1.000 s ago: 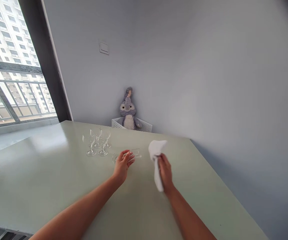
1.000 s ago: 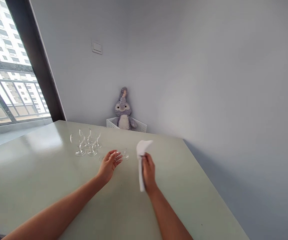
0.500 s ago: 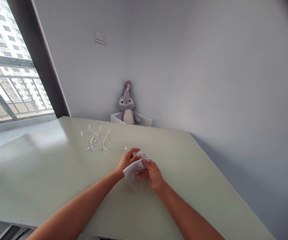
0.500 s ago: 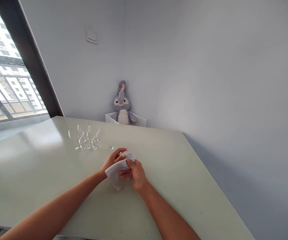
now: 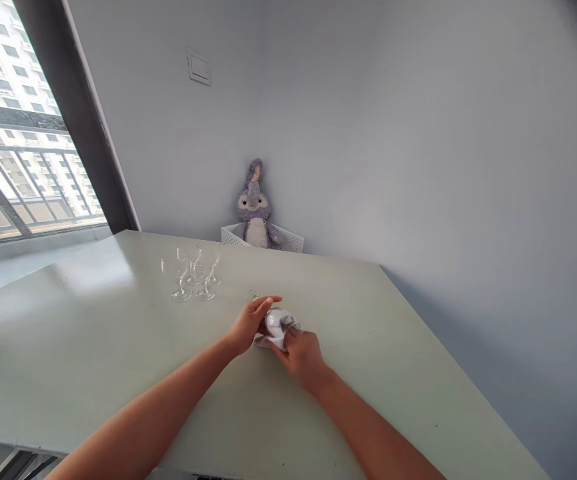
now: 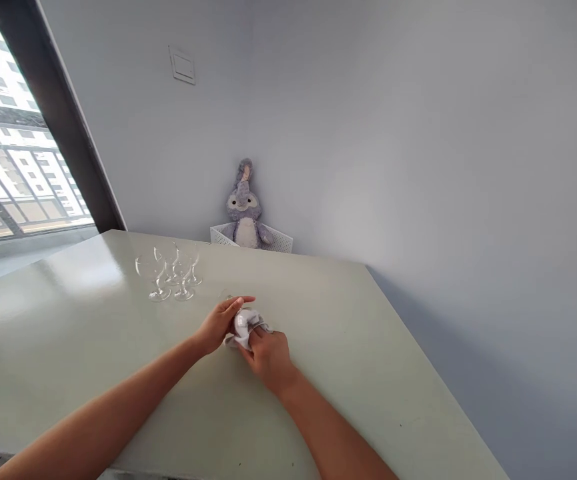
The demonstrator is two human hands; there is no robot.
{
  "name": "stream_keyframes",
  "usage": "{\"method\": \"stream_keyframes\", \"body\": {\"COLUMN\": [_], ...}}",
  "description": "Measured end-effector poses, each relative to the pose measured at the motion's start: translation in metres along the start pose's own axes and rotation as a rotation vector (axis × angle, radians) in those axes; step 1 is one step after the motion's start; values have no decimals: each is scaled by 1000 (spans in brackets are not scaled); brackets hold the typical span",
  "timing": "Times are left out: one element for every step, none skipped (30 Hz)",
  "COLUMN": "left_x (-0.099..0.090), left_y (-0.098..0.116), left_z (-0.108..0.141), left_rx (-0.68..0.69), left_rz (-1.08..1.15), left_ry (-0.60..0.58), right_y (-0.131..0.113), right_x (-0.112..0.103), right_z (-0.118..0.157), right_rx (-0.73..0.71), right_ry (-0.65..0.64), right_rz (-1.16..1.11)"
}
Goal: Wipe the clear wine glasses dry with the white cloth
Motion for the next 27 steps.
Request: {"method": "stream_keyframes", "body": {"left_x": [-1,-2,-3,-4,-4,-4,-2,2,7,13,18,21,22,21,19,17,15,13,10,8,5,1,-2,-5,-7,-8,-7], "left_y": [-2,-2,0,2,7,12,19,26,32,37,41,42,43,43,43,42,41,40,38,36,34,32,28,25,20,16,12], "left_z": [0,0,0,1,3,5,7,10,13,16,18,19,19,18,17,16,15,14,13,11,10,9,7,6,6,6,6], "left_rx": [-31,-39,-29,-9,21,63,124,204,300,402,492,553,582,587,578,562,541,510,470,418,353,279,197,115,38,-30,-87], "left_rz": [-52,-117,-205,-323,-477,-661,-861,-1058,-1234,-1379,-1490,-1569,-1621,-1649,-1658,-1650,-1630,-1600,-1562,-1516,-1460,-1390,-1302,-1194,-1069,-932,-793], "left_ry": [5,14,30,56,89,129,167,196,209,203,183,157,127,99,70,44,17,-9,-31,-50,-70,-90,-117,-156,-212,-278,-348], "right_y": [-3,-4,-3,0,6,14,23,32,39,44,48,49,49,47,44,40,36,32,28,24,21,19,18,18,18,18,17], "right_x": [1,1,0,-4,-8,-13,-17,-19,-21,-22,-22,-22,-21,-20,-19,-19,-20,-22,-24,-26,-27,-29,-30,-31,-32,-33,-34], "right_z": [1,1,0,-1,-3,-4,-4,-4,-4,-4,-5,-6,-7,-8,-8,-9,-9,-8,-8,-7,-6,-5,-3,-2,-1,0,0], "right_rx": [-25,-32,-13,34,108,200,296,382,446,484,499,493,476,452,423,390,355,319,285,256,236,224,218,215,213,207,197], "right_ry": [1,3,9,24,44,70,103,136,166,180,173,144,92,30,-34,-92,-144,-191,-233,-270,-309,-345,-376,-406,-432,-453,-471], "right_rz": [104,146,125,45,-86,-253,-439,-625,-796,-940,-1053,-1137,-1190,-1212,-1204,-1173,-1123,-1061,-993,-926,-860,-796,-734,-676,-624,-579,-545]}}
Point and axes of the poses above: each hand's wrist, its own z-axis away from the middle knuckle, its own x-axis out of the palm, y = z × x, the point moved 6 cm from there along -z, towards the middle knuckle, and after that the axes turned 13 degrees about -y, right-handed, at the moved point
